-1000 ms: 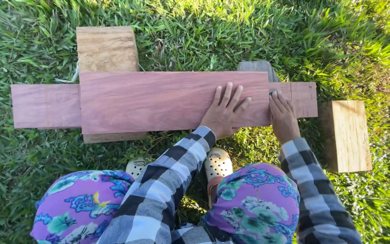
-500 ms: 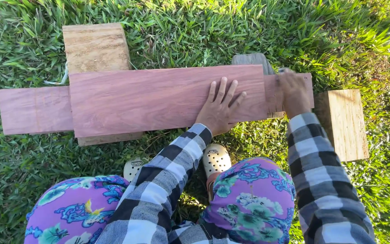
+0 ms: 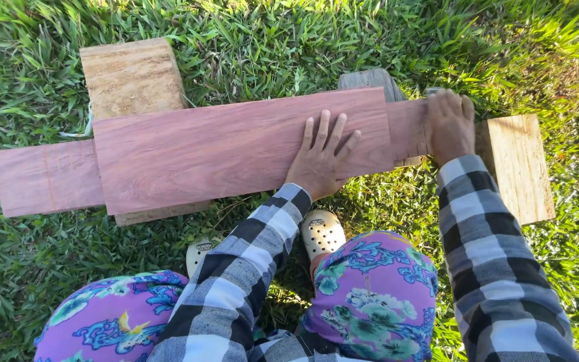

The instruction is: Sanding a piece of wood outdoors.

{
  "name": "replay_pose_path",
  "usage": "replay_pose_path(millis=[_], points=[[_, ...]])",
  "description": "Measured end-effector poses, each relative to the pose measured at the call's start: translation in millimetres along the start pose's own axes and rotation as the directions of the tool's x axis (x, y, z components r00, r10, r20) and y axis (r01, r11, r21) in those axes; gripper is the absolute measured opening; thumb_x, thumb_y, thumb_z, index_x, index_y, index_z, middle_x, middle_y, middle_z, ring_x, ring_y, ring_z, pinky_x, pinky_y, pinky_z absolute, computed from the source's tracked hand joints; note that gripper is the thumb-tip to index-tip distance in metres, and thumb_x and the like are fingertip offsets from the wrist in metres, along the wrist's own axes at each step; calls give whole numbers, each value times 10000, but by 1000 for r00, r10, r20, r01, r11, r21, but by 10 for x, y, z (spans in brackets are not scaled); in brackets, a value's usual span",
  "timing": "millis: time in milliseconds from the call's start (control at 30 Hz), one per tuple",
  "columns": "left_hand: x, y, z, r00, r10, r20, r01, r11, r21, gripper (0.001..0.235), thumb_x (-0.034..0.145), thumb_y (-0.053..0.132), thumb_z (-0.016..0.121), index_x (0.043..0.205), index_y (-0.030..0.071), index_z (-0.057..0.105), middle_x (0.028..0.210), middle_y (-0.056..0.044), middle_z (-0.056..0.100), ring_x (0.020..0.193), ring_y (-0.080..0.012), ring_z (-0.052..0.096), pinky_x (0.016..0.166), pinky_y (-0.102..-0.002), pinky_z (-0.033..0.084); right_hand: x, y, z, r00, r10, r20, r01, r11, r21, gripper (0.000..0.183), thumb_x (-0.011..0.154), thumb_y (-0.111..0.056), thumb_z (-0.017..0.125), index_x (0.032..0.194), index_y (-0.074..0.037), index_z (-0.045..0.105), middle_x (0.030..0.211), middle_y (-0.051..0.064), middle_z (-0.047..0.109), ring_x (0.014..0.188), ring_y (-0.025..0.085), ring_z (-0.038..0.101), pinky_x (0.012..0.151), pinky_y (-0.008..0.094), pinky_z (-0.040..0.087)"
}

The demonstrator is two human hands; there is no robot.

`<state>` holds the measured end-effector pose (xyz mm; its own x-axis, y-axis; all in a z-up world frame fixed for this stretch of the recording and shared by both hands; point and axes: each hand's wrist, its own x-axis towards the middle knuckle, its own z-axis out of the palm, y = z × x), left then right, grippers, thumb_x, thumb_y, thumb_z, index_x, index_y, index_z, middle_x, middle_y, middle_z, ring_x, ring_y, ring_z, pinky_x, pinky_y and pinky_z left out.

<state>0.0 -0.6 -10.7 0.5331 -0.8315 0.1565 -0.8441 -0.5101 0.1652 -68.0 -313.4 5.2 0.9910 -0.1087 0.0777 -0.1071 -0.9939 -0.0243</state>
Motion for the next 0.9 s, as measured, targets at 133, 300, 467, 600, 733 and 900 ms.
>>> replay_pose_path(millis=[133,300,467,600,733,900], points=[[21,-3,0,1000,1,-12,-2,999,-37,1037,776,661,713,1618,206,312,1691,-215,168,1552,-496,103,1251,-671,66,-26,495,430,959,-106,-264,31,961,-276,356,1043,-31,572,1395,28,578,1434,212,634,1441,337,534,1235,485,332],[6,-1,10,1000,9,-6,-9,1000,7,1029,799,654,713,1630,199,311,1696,-218,169,1556,-493,105,1249,-673,64,-1,460,278,965,-40,-258,32,999,-36,345,1041,-22,571,1377,49,597,1350,210,653,1384,367,562,1202,499,372],[22,-10,-5,1000,8,-9,-8,1000,-13,1036,779,658,717,1618,201,317,1691,-218,174,1551,-501,111,1246,-679,65,149,519,310,974,-8,-228,23,998,63,385,924,36,578,1297,16,671,1371,210,666,1317,385,572,1169,495,375],[5,-7,36,999,17,-41,-18,1000,-14,1038,787,652,729,1624,196,320,1689,-225,178,1550,-506,117,1247,-686,74,300,392,546,968,-149,-202,188,964,188,336,967,75,536,1269,5,667,1300,190,682,1289,361,638,1203,448,422],[9,-11,-30,1000,24,-15,-23,1000,11,1050,774,623,746,1633,201,316,1688,-225,176,1546,-503,117,1246,-679,82,309,-162,281,958,-209,-198,249,946,210,297,982,54,547,1255,16,655,1264,198,693,1248,361,645,1181,471,413],[5,-8,-5,1000,5,-22,-5,1000,-14,1046,762,593,763,1626,206,318,1697,-209,175,1556,-494,121,1257,-670,86,104,325,89,978,-82,-194,72,996,-59,173,1001,-52,610,1158,-53,681,1137,135,720,1191,319,638,1126,502,409]])
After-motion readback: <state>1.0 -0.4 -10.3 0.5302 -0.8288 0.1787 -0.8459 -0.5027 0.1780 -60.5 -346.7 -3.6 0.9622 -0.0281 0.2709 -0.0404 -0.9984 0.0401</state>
